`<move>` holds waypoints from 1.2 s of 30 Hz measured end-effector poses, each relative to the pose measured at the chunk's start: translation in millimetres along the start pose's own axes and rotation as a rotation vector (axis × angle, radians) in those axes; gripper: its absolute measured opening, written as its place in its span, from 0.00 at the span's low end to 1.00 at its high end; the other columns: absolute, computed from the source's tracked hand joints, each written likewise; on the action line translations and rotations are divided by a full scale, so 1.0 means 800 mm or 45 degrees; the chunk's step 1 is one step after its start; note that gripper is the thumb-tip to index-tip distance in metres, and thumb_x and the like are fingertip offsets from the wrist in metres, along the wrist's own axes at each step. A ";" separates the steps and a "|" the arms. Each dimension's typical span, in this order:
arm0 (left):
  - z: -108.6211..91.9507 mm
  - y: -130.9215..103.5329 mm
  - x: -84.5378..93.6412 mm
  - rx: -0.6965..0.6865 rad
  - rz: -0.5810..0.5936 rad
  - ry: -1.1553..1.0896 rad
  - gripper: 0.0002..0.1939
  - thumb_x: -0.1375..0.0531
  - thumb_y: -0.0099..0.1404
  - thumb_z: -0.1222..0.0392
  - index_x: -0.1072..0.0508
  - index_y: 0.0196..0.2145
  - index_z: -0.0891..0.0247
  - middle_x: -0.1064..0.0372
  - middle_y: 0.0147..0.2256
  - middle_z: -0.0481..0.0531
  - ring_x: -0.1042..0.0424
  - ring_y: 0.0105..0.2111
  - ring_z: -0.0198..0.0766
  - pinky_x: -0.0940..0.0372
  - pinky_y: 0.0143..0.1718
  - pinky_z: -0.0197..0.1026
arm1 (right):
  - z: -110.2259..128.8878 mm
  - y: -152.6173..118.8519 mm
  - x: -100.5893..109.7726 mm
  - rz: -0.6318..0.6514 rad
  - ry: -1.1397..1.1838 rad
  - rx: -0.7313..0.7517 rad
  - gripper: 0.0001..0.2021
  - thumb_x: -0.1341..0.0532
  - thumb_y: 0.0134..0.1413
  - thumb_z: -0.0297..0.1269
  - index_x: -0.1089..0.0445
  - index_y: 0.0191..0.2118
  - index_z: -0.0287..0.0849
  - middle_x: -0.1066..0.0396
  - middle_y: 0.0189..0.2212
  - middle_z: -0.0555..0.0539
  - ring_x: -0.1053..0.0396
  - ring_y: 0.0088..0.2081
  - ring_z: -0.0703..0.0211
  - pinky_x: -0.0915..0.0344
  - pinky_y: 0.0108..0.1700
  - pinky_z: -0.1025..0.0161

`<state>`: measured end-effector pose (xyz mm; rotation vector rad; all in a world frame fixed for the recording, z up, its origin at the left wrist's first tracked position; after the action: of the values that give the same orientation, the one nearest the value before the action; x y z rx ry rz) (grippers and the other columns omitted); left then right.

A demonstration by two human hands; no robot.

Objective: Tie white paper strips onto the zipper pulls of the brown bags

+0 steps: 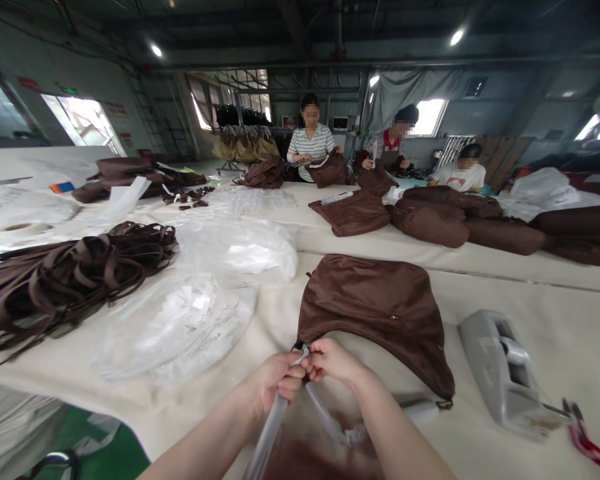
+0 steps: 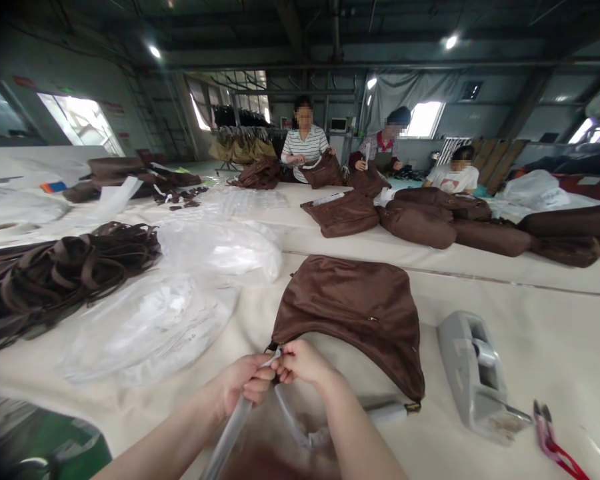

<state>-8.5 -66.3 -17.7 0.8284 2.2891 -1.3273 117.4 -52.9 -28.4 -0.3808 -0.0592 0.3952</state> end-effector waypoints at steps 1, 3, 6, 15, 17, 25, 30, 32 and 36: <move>0.003 0.000 -0.002 0.018 0.042 -0.044 0.10 0.51 0.64 0.61 0.39 0.25 0.64 0.63 0.15 0.36 0.68 0.12 0.24 0.68 0.12 0.28 | -0.001 0.002 -0.001 0.000 -0.011 0.001 0.03 0.40 0.46 0.32 0.31 0.26 0.38 0.33 0.17 0.54 0.35 0.20 0.68 0.37 0.25 0.70; 0.009 0.000 -0.003 0.027 0.069 -0.084 0.13 0.52 0.66 0.59 0.38 0.25 0.64 0.64 0.14 0.36 0.69 0.12 0.24 0.68 0.12 0.28 | -0.003 0.005 -0.003 -0.016 -0.038 -0.009 0.04 0.40 0.46 0.29 0.31 0.24 0.39 0.33 0.16 0.54 0.35 0.19 0.68 0.38 0.25 0.70; 0.012 -0.001 -0.004 0.019 0.011 -0.011 0.16 0.54 0.68 0.57 0.37 0.26 0.65 0.63 0.13 0.36 0.69 0.12 0.25 0.68 0.12 0.29 | -0.008 0.012 -0.007 -0.087 -0.086 -0.053 0.09 0.40 0.47 0.28 0.34 0.19 0.40 0.35 0.13 0.54 0.38 0.16 0.68 0.40 0.21 0.70; -0.018 -0.032 -0.012 -0.827 -1.054 1.798 0.20 0.56 0.70 0.55 0.28 0.33 0.65 0.31 0.27 0.55 0.31 0.27 0.38 0.39 0.30 0.39 | -0.010 -0.002 0.005 -0.202 -0.049 -0.027 0.14 0.42 0.52 0.45 0.35 0.23 0.41 0.33 0.15 0.52 0.40 0.14 0.68 0.48 0.15 0.70; -0.011 -0.032 -0.019 -0.828 -1.108 2.100 0.18 0.56 0.70 0.57 0.28 0.37 0.64 0.29 0.33 0.59 0.28 0.33 0.43 0.38 0.35 0.42 | -0.009 -0.008 0.009 -0.181 -0.002 -0.031 0.21 0.47 0.54 0.54 0.34 0.24 0.40 0.33 0.15 0.51 0.40 0.13 0.68 0.48 0.14 0.70; 0.004 -0.017 -0.040 -0.537 -1.084 2.639 0.15 0.54 0.65 0.71 0.33 0.45 0.68 0.31 0.36 0.61 0.27 0.34 0.47 0.34 0.33 0.46 | -0.006 -0.009 0.000 -0.158 -0.053 -0.044 0.34 0.54 0.51 0.67 0.34 0.19 0.39 0.35 0.12 0.49 0.41 0.11 0.67 0.49 0.11 0.70; 0.004 -0.014 -0.047 -0.551 -1.134 2.638 0.15 0.54 0.63 0.74 0.32 0.43 0.70 0.32 0.34 0.62 0.28 0.34 0.46 0.34 0.33 0.44 | -0.002 -0.013 -0.002 -0.136 -0.142 0.018 0.25 0.44 0.51 0.58 0.36 0.18 0.40 0.37 0.11 0.52 0.42 0.11 0.68 0.51 0.12 0.70; 0.005 -0.013 -0.047 -0.558 -1.139 2.651 0.16 0.54 0.63 0.74 0.32 0.43 0.70 0.32 0.34 0.62 0.28 0.34 0.45 0.34 0.33 0.43 | -0.002 -0.016 -0.001 -0.133 -0.116 0.024 0.21 0.42 0.51 0.54 0.36 0.21 0.40 0.35 0.13 0.53 0.42 0.12 0.68 0.51 0.12 0.70; 0.007 -0.014 -0.044 -0.569 -1.124 2.665 0.18 0.55 0.64 0.73 0.35 0.48 0.70 0.32 0.37 0.63 0.28 0.35 0.43 0.34 0.33 0.40 | -0.006 -0.022 0.000 -0.143 -0.067 0.025 0.14 0.40 0.50 0.46 0.35 0.24 0.41 0.34 0.15 0.54 0.41 0.13 0.69 0.49 0.14 0.71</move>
<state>10.7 -86.2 7.2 1.2866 4.4547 0.8981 124.0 -69.4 -26.1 -0.3458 -0.1274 0.2943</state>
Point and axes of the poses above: each hand's wrist, its own y-axis towards the middle knuckle, its own x-axis out of the back of the hand, z = x × y, the point moved 4 cm from there along y, towards the middle knuckle
